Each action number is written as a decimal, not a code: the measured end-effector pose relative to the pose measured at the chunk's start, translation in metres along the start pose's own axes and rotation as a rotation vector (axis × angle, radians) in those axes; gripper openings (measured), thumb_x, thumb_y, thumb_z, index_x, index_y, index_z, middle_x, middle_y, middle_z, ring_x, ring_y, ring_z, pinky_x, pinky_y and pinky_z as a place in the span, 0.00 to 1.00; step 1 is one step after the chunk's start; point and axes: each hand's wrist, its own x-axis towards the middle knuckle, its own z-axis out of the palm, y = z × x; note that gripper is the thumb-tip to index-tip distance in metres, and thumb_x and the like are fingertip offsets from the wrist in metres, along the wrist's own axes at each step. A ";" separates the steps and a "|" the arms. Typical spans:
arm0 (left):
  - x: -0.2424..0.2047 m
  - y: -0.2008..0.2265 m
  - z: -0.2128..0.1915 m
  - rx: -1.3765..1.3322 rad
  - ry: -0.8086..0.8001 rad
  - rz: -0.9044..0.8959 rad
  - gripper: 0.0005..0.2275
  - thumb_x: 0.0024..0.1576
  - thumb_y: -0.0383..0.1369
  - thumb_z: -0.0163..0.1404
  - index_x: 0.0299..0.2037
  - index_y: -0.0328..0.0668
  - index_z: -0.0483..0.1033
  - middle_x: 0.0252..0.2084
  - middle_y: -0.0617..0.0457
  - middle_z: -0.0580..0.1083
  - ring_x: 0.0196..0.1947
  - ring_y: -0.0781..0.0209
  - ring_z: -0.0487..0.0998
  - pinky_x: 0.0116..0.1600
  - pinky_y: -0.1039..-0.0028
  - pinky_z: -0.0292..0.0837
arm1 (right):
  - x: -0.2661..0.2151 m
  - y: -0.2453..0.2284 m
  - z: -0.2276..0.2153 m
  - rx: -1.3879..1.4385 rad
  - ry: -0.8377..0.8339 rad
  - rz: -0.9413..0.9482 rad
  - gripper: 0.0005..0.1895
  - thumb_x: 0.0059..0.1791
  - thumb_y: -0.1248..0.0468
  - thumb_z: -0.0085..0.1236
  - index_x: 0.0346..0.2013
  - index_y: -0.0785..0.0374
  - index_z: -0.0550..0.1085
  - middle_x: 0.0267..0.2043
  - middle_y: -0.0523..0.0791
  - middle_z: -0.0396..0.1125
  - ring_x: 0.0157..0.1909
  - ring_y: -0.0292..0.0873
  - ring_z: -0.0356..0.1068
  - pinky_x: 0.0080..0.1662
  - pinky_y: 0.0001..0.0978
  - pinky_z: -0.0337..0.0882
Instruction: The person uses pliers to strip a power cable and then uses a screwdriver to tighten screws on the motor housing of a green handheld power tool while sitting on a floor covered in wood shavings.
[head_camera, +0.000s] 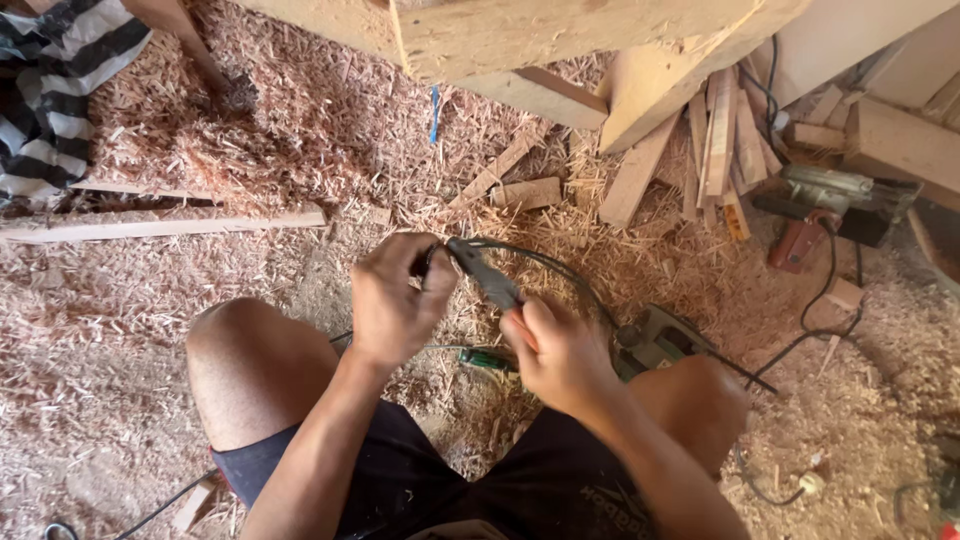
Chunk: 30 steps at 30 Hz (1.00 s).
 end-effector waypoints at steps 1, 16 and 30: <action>0.001 -0.002 0.005 0.134 0.068 0.114 0.10 0.66 0.33 0.46 0.35 0.39 0.75 0.22 0.57 0.69 0.18 0.71 0.63 0.22 0.79 0.57 | 0.001 -0.001 0.002 -0.109 0.064 -0.053 0.13 0.56 0.61 0.55 0.33 0.60 0.62 0.30 0.41 0.62 0.22 0.32 0.59 0.20 0.27 0.57; -0.001 -0.010 0.021 0.394 0.063 0.237 0.05 0.64 0.25 0.47 0.36 0.35 0.75 0.26 0.53 0.72 0.23 0.70 0.69 0.28 0.79 0.67 | 0.000 0.006 0.003 -0.233 0.071 -0.036 0.09 0.58 0.60 0.51 0.37 0.59 0.64 0.30 0.42 0.62 0.21 0.30 0.59 0.19 0.25 0.59; 0.002 -0.003 0.022 0.352 0.035 0.110 0.06 0.62 0.26 0.49 0.33 0.34 0.76 0.22 0.53 0.72 0.19 0.69 0.68 0.24 0.75 0.65 | -0.001 0.013 0.002 -0.302 0.047 -0.039 0.08 0.55 0.58 0.47 0.39 0.59 0.64 0.32 0.44 0.65 0.21 0.31 0.59 0.18 0.24 0.60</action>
